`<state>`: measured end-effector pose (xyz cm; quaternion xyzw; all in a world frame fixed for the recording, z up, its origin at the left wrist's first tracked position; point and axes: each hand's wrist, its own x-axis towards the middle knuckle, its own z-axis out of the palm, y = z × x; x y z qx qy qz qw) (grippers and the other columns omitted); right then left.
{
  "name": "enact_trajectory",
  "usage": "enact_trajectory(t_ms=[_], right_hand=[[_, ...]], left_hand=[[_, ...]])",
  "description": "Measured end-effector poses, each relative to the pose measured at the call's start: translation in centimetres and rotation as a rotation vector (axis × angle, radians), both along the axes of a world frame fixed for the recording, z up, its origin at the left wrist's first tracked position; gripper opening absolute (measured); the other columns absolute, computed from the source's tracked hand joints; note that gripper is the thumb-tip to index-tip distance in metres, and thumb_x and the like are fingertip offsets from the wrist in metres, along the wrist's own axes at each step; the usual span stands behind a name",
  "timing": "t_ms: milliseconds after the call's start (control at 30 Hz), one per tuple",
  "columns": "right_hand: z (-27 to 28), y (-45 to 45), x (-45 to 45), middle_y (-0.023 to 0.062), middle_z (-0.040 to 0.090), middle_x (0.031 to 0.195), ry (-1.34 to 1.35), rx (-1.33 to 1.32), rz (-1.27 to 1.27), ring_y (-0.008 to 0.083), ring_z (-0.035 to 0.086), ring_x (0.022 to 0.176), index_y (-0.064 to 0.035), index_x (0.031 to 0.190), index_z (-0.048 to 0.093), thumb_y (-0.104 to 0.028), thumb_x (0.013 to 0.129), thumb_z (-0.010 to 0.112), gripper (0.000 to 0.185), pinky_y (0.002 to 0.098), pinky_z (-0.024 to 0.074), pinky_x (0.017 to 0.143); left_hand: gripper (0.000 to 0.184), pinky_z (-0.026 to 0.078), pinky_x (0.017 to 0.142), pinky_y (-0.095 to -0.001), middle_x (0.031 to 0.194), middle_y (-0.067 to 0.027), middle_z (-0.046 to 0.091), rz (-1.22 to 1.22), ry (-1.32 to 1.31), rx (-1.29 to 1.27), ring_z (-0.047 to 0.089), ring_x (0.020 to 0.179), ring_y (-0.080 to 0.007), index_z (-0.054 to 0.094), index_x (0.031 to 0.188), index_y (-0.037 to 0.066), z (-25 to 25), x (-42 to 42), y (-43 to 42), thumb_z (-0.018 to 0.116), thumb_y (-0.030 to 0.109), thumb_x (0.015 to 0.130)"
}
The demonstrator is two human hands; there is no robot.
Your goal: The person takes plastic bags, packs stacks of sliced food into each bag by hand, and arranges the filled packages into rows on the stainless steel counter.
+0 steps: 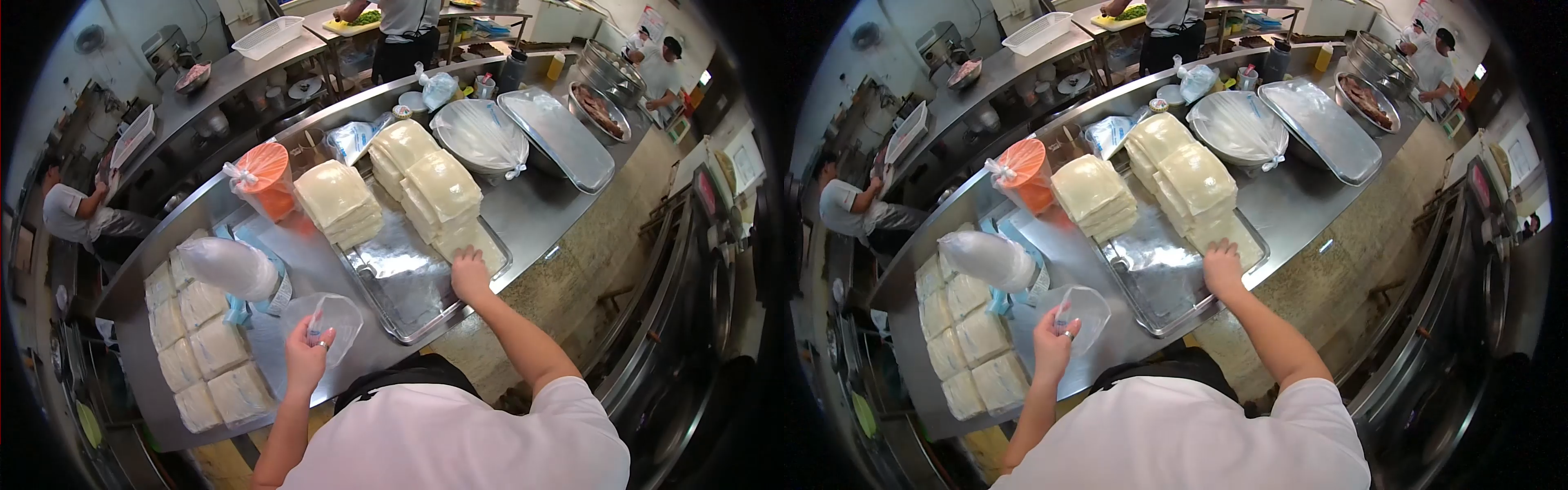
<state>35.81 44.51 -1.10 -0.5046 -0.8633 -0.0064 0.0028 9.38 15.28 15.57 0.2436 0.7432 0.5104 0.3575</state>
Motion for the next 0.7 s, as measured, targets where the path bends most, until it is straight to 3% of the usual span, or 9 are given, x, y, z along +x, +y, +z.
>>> enact_trajectory(t_ms=[67,100,267,433,500,600,700], right_hand=[[1.9,-1.7,-2.0,0.0311,0.051,0.141,-0.100,0.064,-0.018,0.0473,0.054,0.125,0.0052,0.134,0.053,-0.015,0.085,0.066,0.055,0.0550,0.0533,0.094],[2.1,-1.7,-2.4,0.0319,0.052,0.142,-0.076,0.092,0.011,0.0500,0.056,0.125,0.0054,0.133,0.056,-0.017,0.089,0.062,0.050,0.0609,0.0505,0.096],[-0.4,0.2,-2.4,0.0326,0.053,0.142,-0.055,0.186,0.082,0.0502,0.055,0.127,0.0047,0.133,0.056,-0.020,0.091,0.058,0.049,0.0605,0.0508,0.097],[1.2,-0.1,-2.4,0.0305,0.052,0.144,-0.084,0.152,0.028,0.0499,0.056,0.127,0.0053,0.134,0.055,-0.019,0.092,0.059,0.048,0.0622,0.0503,0.097],[2.2,0.0,-3.2,0.0296,0.051,0.146,-0.179,0.118,-0.081,0.0493,0.056,0.127,0.0057,0.136,0.054,-0.018,0.092,0.059,0.050,0.0626,0.0514,0.096],[0.6,1.4,-4.0,0.0286,0.053,0.145,-0.067,0.047,-0.234,0.0470,0.055,0.129,0.0068,0.133,0.059,-0.015,0.092,0.061,0.047,0.0643,0.0531,0.090],[6.9,3.7,-3.6,0.0272,0.067,0.128,-0.203,-0.334,0.018,0.0412,0.063,0.122,0.0086,0.120,0.069,-0.012,0.089,0.062,0.038,0.0573,0.0558,0.088]], left_hand=[[0.040,0.036,0.056,-0.0208,0.079,0.0047,0.061,0.001,0.014,-0.021,0.048,0.066,-0.0012,0.064,0.130,-0.001,-0.5,0.6,-0.2,0.075,0.003,0.092],[0.039,0.035,0.055,-0.0211,0.078,0.0047,0.060,0.000,0.022,-0.030,0.048,0.065,-0.0010,0.064,0.129,-0.002,-0.8,0.9,-0.2,0.075,0.003,0.092],[0.036,0.035,0.055,-0.0216,0.078,0.0046,0.060,0.035,0.017,0.041,0.047,0.066,-0.0012,0.065,0.126,-0.003,-2.9,1.8,-0.2,0.074,0.002,0.092],[0.035,0.032,0.053,-0.0229,0.074,0.0067,0.054,0.018,0.021,0.114,0.041,0.062,-0.0020,0.066,0.124,-0.003,-4.4,2.2,-0.2,0.075,0.003,0.091],[0.035,0.031,0.053,-0.0237,0.070,0.0077,0.050,-0.020,0.031,0.051,0.039,0.061,-0.0023,0.067,0.123,-0.002,-4.2,2.0,-0.6,0.076,0.004,0.090],[0.036,0.028,0.052,-0.0250,0.067,0.0083,0.045,-0.035,0.062,0.015,0.036,0.060,-0.0029,0.068,0.122,-0.002,-4.3,1.5,-1.2,0.078,0.006,0.089],[0.035,0.028,0.052,-0.0256,0.065,0.0086,0.043,-0.067,0.089,0.003,0.035,0.060,-0.0034,0.069,0.121,0.000,-5.0,0.6,-2.2,0.079,0.008,0.089]])
